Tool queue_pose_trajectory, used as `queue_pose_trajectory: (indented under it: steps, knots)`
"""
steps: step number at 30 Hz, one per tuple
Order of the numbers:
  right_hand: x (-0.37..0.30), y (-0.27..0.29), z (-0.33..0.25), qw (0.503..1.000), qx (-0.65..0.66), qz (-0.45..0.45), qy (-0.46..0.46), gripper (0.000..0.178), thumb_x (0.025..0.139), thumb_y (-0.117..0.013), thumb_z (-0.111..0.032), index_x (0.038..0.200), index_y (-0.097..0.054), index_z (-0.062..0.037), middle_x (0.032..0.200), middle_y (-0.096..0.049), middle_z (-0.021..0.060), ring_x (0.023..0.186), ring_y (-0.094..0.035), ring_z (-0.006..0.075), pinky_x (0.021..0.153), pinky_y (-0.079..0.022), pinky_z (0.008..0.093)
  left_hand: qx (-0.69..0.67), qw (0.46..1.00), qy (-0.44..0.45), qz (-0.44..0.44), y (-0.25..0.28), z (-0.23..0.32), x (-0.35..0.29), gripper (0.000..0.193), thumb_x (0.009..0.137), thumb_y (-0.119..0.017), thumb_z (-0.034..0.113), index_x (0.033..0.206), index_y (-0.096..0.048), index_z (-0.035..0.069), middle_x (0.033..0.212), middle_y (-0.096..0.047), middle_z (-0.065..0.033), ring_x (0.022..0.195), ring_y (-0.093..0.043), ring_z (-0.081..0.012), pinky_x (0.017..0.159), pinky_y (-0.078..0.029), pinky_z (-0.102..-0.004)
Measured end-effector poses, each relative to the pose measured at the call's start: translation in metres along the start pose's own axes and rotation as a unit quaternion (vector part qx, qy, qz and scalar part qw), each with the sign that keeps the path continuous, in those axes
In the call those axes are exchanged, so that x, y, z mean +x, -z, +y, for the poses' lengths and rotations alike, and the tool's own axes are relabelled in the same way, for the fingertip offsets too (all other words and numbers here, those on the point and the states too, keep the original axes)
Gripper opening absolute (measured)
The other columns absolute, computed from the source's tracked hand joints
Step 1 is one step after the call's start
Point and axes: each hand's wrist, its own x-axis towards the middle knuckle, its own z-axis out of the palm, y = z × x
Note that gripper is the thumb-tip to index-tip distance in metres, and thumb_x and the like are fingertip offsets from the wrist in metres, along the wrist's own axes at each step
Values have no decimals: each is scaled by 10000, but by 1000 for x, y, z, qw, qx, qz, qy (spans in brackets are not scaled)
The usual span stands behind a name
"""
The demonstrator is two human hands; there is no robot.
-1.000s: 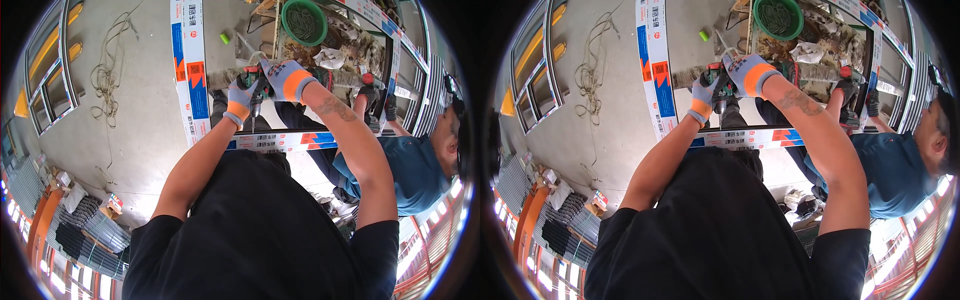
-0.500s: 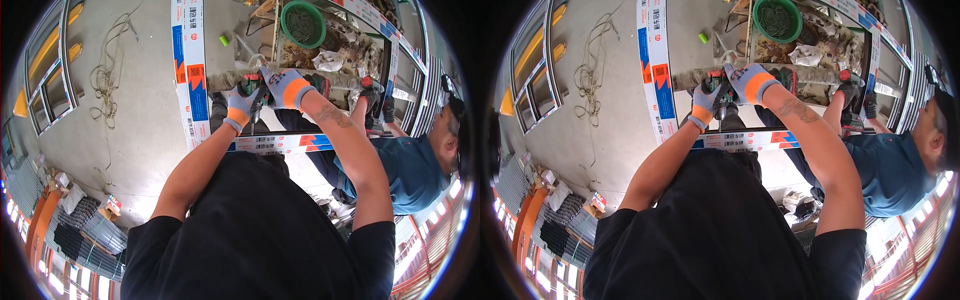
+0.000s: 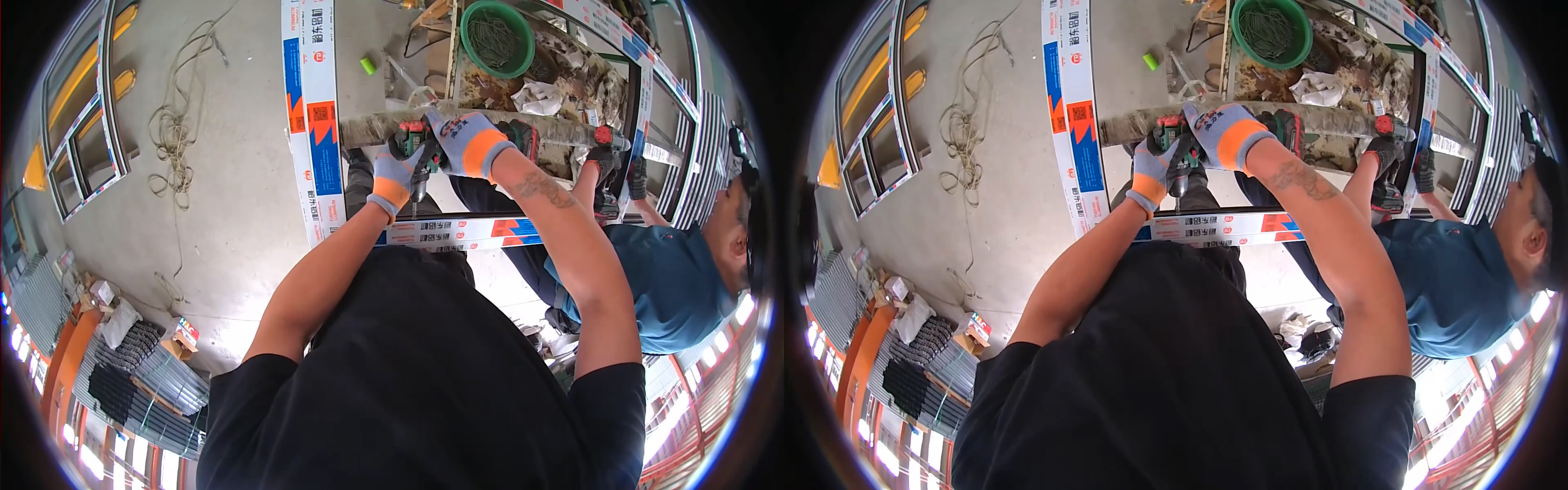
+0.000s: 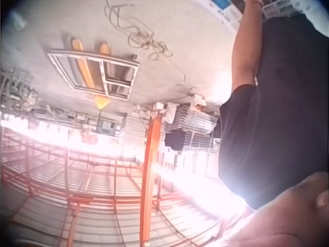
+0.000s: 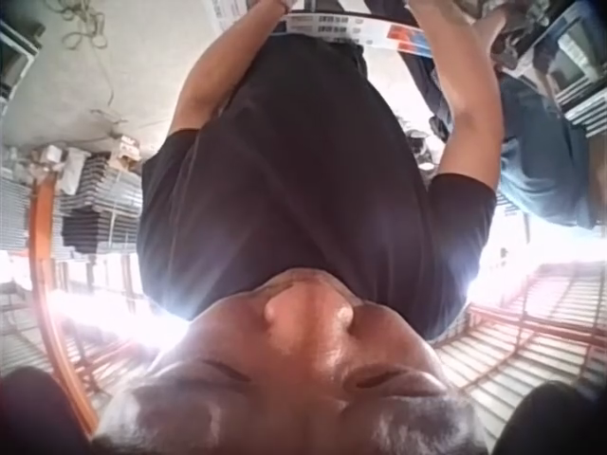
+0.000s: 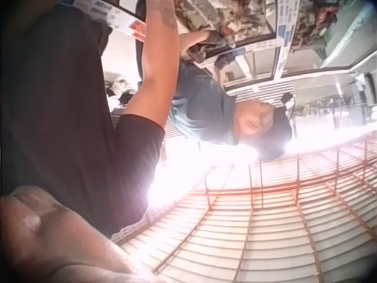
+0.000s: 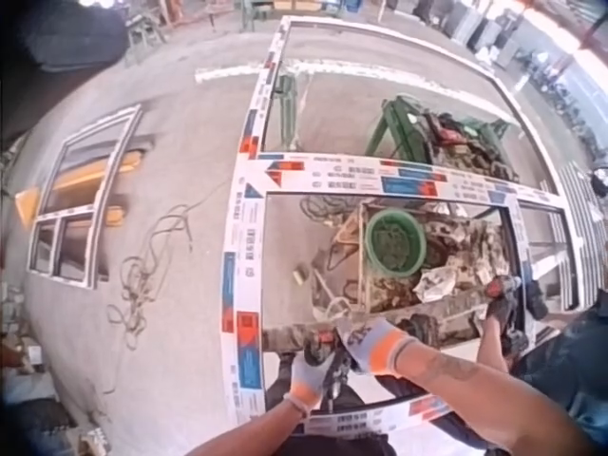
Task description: Assembling a large metal frame by applying sealant and using an electric drill.
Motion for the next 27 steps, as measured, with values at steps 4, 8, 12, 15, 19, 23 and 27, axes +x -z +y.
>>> queue_pose_trajectory:
  steps: [4, 8, 12, 15, 19, 23, 27]
  knots:
    - [-6, -5, 0, 1000, 14, 19, -11, 690, 797, -629, -336, 1317, -376, 40, 858, -683, 161, 799, -674, 344, 673, -522, 426, 37, 994, -104, -21, -6, -1, 1, 284, 857, -694, 90, 1122, -602, 40, 935, -693, -43, 691, -637, -143, 590, -494, -270]
    - [-5, -3, -5, 999, 28, 13, -15, 744, 782, -650, -362, 1335, -362, 44, 870, -686, 161, 805, -675, 346, 684, -526, 421, -21, 999, -26, -10, -10, 10, -17, 289, 833, -720, 59, 1097, -607, 22, 942, -696, -52, 719, -646, -123, 595, -497, -257]
    - [-13, 1, -13, 999, 51, -14, -7, 805, 756, -700, -317, 1373, -344, 59, 943, -693, 173, 887, -679, 348, 742, -538, 414, -168, 984, 65, 8, -5, 1, -14, 298, 822, -732, 57, 1093, -615, 21, 945, -700, -59, 731, -648, -127, 618, -504, -262]
    - [-11, 3, -14, 998, 52, -18, -6, 822, 733, -724, -334, 1353, -357, 60, 954, -690, 181, 894, -679, 348, 747, -538, 417, 12, 998, -61, 14, 2, -6, -14, 317, 818, -740, 68, 1106, -616, 18, 928, -704, -55, 725, -646, -129, 623, -506, -264]
    - [-11, -10, -8, 998, 58, 30, 1, 912, 712, -730, -431, 1371, -330, 55, 918, -686, 184, 839, -668, 361, 725, -528, 421, 124, 992, -12, 36, 6, 9, -27, 490, 810, -738, 148, 1238, -543, 9, 1119, -637, -129, 957, -614, -238, 795, -491, -353]
    - [-14, -12, 2, 993, 120, 20, -11, 854, 658, -781, -432, 1273, -409, 29, 919, -677, 196, 864, -659, 376, 755, -524, 429, 549, 767, -313, 113, 2, 85, -57, 749, 735, -770, 371, 1320, -471, 12, 1328, -486, -218, 1144, -503, -419, 966, -417, -446]
    - [-10, -5, 3, 990, 139, 16, 16, 826, 618, -811, -444, 1196, -457, 28, 919, -672, 205, 878, -654, 386, 771, -517, 436, 738, 488, -346, 312, 31, 161, -25, 784, 715, -761, 418, 1320, -471, 13, 1339, -461, -244, 1144, -499, -436, 981, -419, -448]
